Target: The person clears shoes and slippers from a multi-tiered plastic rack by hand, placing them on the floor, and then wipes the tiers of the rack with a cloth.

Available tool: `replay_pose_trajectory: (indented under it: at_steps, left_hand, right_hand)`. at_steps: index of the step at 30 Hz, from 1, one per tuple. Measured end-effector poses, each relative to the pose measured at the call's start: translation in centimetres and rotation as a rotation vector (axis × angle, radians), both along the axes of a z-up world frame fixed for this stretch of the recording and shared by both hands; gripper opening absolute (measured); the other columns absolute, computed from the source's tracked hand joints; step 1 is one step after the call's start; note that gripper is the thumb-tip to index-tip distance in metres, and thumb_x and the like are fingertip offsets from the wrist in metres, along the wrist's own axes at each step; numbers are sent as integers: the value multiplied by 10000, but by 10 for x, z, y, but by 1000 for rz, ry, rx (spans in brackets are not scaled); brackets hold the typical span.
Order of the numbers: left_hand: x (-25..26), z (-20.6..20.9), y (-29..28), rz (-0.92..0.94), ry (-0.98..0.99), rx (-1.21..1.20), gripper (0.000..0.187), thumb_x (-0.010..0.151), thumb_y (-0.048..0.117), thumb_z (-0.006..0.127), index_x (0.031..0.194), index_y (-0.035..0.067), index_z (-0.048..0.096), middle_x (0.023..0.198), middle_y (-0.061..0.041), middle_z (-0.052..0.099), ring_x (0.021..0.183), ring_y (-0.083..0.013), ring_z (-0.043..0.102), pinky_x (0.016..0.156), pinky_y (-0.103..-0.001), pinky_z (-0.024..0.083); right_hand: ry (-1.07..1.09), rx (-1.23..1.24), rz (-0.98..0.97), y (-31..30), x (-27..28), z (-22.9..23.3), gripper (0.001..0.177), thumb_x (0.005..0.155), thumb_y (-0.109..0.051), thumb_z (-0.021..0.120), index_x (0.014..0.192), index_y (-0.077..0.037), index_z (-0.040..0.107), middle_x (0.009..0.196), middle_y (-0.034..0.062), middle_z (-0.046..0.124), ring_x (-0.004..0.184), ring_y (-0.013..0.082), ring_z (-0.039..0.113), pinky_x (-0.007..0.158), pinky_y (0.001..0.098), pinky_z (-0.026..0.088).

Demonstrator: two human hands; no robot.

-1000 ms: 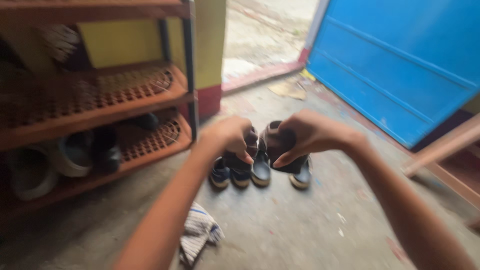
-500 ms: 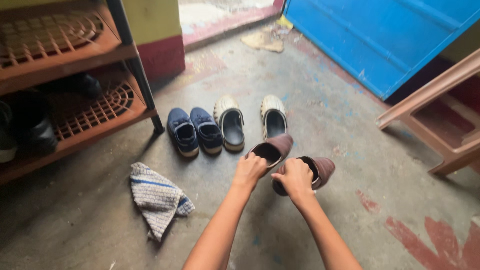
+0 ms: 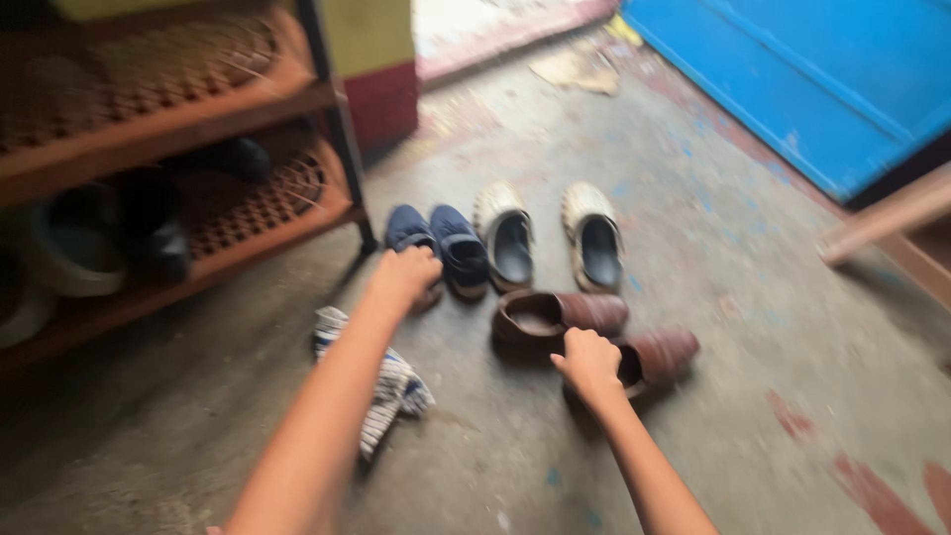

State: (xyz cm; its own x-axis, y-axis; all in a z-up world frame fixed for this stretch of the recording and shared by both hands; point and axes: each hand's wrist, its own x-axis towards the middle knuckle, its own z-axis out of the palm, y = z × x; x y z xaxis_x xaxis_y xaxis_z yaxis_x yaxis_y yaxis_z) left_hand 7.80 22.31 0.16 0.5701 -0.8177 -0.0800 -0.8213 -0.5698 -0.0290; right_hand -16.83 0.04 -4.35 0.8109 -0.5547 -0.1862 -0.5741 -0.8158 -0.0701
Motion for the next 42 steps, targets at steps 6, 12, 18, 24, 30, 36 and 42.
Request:
replay_pose_trajectory:
  at_steps: [6,12,18,24,30,36,42]
  left_hand:
    - [82,146,87,107,-200,-10,179,815,173,721,988,141,751,1132,-81,711,1115,-280,672,860,-464,571]
    - [116,198,189,410,-129,50,199,808,202,745,997,157,786,1080,-114,755,1061,-305,709,884,-469,582]
    - [129,135,277,884,191,200,474,866,300,776,1305,156,669,1371,-115,630,1247,-310,624,998,-481,560]
    - [121,60,351,1041,187,266,595,896,325,745,1436,156,560,1493,-81,545,1368,-277,529,1100,-469,450]
    - [106,46,399,1297,253,89,778,876,317,796,1530,143,412,1578,-69,419,1447,-257,427,1131,-439,425]
    - [104,23,413,1299,240,102,845,850,233,836,1539,179,349,1576,-34,377,1467,-238,353,1180,-437,334]
    - [134,-15,437,1215,-68,100,434,880,175,786,1287,151,638,1372,-49,626,1358,-235,498,1099,-418,417]
  right_hand:
    - [-455,130,313,96,95,120,312,828,-366,770,1012,-121,718,868,132,745,863,359,713,737,484,552]
    - [-484,221,579,202,198,193,218,890,-275,691,1072,-175,755,906,70,778,856,291,742,717,436,568]
    - [-408,160,779,281,279,173,257,832,-244,735,1057,-121,749,886,108,773,848,295,742,740,437,573]
    - [-490,207,944,362,334,115,301,891,-203,703,1123,-12,685,905,192,727,908,392,716,797,484,576]
    - [-620,529,898,453,375,63,362,840,-143,735,1168,-8,664,1136,236,675,1057,436,660,884,496,544]
    - [-639,574,768,495,381,22,437,782,-172,799,1126,30,620,1135,237,638,1055,452,612,863,517,532]
    - [-821,501,819,495,388,11,498,777,-219,855,1112,19,573,1064,237,616,1005,447,605,827,525,512]
